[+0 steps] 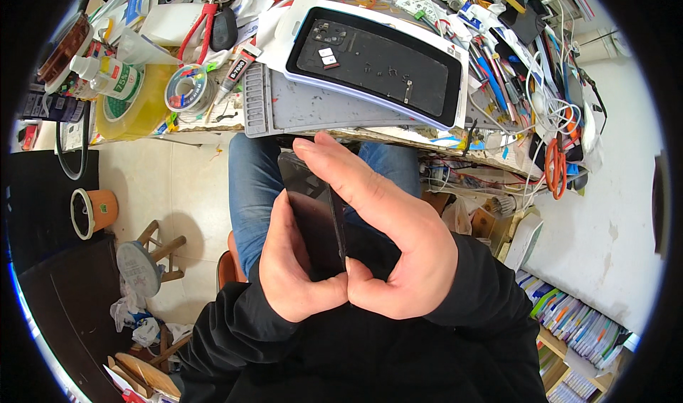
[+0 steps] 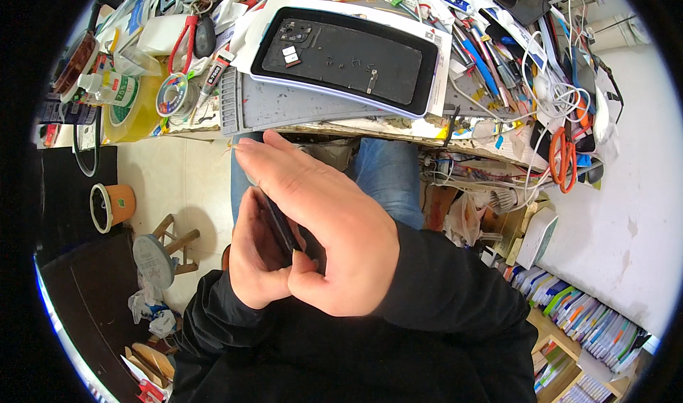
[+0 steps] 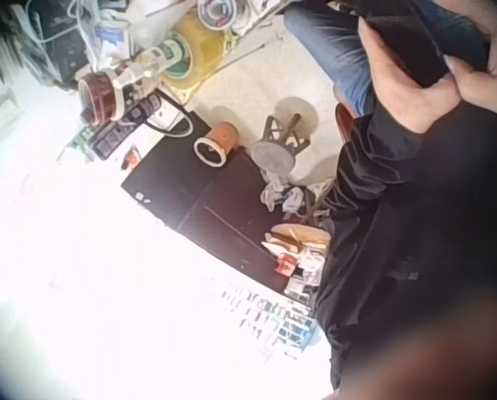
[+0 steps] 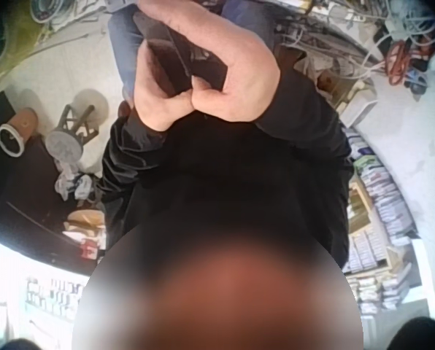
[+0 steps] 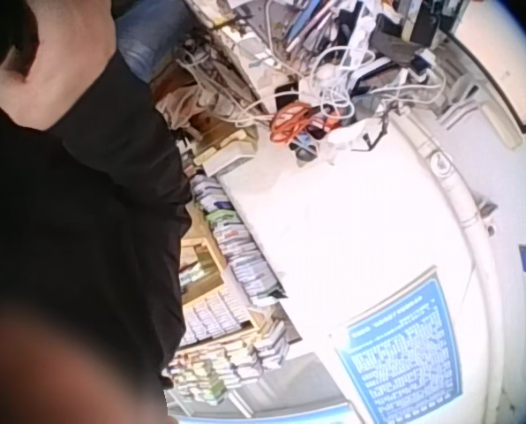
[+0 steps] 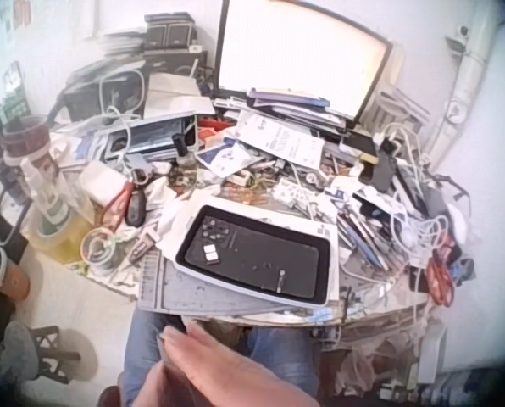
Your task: The person uses a metal spudger to pry and separate the smartphone screen from the chassis, then removes the battery and detaches the display assembly. The phone is held in one hand while the other hand manipulates the tool and components.
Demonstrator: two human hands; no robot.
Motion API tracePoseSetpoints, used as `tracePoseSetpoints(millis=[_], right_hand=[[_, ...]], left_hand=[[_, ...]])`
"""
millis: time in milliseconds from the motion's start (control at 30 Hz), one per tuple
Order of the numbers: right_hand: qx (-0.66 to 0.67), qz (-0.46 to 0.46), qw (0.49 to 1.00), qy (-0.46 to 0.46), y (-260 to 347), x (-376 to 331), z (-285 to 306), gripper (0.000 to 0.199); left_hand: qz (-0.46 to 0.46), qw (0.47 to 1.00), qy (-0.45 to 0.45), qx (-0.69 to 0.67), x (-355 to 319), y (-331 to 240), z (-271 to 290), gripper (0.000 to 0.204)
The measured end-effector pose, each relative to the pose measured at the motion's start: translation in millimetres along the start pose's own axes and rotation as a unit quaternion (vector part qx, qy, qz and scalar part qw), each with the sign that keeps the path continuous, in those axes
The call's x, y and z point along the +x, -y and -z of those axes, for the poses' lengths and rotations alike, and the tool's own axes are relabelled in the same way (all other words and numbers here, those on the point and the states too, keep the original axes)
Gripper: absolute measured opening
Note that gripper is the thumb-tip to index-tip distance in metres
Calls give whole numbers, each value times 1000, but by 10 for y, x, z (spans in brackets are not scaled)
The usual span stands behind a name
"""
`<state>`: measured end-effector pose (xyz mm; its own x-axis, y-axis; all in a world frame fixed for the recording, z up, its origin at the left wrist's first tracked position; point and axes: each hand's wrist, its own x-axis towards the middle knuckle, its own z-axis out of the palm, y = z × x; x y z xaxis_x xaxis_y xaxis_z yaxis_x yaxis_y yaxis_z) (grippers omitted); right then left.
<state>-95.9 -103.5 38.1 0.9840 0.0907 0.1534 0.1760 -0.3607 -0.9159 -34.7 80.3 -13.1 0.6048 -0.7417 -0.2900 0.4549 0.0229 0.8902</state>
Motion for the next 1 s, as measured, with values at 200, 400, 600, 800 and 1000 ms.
tracePoseSetpoints(millis=[200, 400, 600, 800, 1000], right_hand=[[-8, 7, 1000, 3, 22, 6, -22, 96], [-28, 7, 1000, 0, 32, 2, -13, 93], [-10, 14, 1000, -5, 18, 7, -38, 93], [-18, 19, 1000, 5, 24, 22, -25, 94], [-19, 23, 999, -19, -11, 37, -32, 89]], left_hand=[[-34, 998, -25, -53, 2, 71, -52, 71], [-16, 999, -2, -36, 8, 69, -27, 76], [-13, 997, -30, -63, -4, 50, -65, 68], [12, 998, -9, -63, -1, 82, -33, 62], [32, 998, -7, -44, -26, 128, -11, 65]])
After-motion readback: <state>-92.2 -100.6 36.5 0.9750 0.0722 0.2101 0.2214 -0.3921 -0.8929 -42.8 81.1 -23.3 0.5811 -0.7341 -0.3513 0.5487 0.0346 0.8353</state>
